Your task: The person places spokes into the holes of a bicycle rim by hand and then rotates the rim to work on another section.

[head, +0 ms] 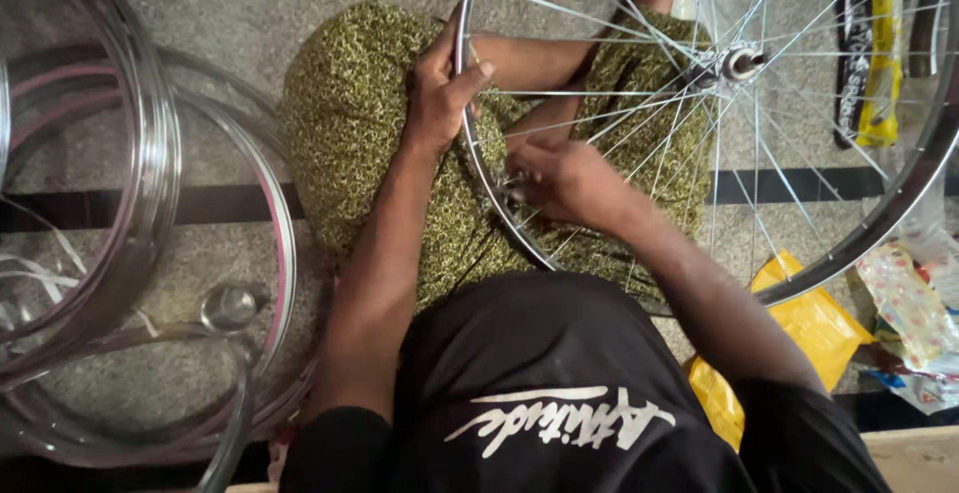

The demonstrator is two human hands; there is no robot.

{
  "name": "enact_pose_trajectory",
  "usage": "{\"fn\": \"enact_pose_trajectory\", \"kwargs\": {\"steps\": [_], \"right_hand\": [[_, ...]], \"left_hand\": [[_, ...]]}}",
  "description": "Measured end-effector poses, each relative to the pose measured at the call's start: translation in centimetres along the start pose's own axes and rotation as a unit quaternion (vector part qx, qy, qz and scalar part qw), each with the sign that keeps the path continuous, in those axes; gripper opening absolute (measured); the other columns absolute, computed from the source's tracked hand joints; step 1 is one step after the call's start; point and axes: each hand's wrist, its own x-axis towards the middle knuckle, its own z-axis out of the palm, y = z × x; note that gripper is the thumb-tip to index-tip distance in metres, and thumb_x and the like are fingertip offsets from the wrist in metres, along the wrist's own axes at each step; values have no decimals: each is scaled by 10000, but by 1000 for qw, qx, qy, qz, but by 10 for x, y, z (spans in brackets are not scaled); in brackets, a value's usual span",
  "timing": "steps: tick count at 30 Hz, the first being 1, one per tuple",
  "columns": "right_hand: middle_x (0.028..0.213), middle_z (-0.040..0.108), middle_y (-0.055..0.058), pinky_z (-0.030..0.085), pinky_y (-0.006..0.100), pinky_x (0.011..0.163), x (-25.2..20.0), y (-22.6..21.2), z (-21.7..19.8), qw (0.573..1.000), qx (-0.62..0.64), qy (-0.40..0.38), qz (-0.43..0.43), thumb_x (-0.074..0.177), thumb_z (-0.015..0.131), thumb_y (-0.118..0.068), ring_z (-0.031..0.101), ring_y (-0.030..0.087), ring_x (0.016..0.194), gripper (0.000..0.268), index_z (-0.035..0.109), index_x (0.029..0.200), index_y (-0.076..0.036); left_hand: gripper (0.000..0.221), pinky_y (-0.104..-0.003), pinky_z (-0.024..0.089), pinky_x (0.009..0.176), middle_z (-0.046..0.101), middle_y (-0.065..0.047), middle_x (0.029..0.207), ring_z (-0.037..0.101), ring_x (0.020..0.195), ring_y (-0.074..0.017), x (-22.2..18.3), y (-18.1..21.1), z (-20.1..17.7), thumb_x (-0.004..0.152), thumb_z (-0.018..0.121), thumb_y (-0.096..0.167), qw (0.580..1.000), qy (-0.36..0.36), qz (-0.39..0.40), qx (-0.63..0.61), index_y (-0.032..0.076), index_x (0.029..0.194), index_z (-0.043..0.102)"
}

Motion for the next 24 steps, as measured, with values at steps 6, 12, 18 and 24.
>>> {"fn": "enact_pose_trajectory", "kwargs": {"steps": [6, 12, 18, 24], "right_hand": [[761, 701, 168, 577, 489, 633, 16, 3, 25, 954, -202, -173, 137, 819, 737, -80, 695, 352, 670, 94, 693, 897, -52], [777, 691, 169, 578, 467, 646, -3, 3, 15, 994, -52, 21, 95, 756, 654, -19, 697, 356, 707, 208, 693, 958, 6], [781, 691, 208, 539, 507, 606, 2, 2, 4, 991, -52, -112, 57, 675, 736, -10, 679, 393, 677, 315, 687, 985, 9], [842, 706, 201, 561, 472, 692, 1, -4, 25, 980, -121, -19, 156, 764, 683, -21, 683, 379, 767, 377, 697, 1140, -27]], "left_hand": [[810, -246, 556, 495, 498, 35, 850, 559, 606, -78, -7, 6, -1, 910, 765, 244, 1000, 7, -7, -18, 176, 1629, 397], [831, -247, 527, 495, 495, 38, 803, 547, 579, -78, -2, 3, 3, 875, 771, 226, 999, -14, -7, -35, 165, 1620, 406], [807, -243, 504, 527, 499, 31, 817, 527, 612, -83, -9, 11, 1, 910, 770, 202, 996, -26, -1, -86, 134, 1627, 405], [864, -242, 530, 499, 519, 47, 823, 551, 608, -70, -7, 12, 6, 865, 794, 203, 999, -14, -10, -48, 96, 1615, 379]]}}
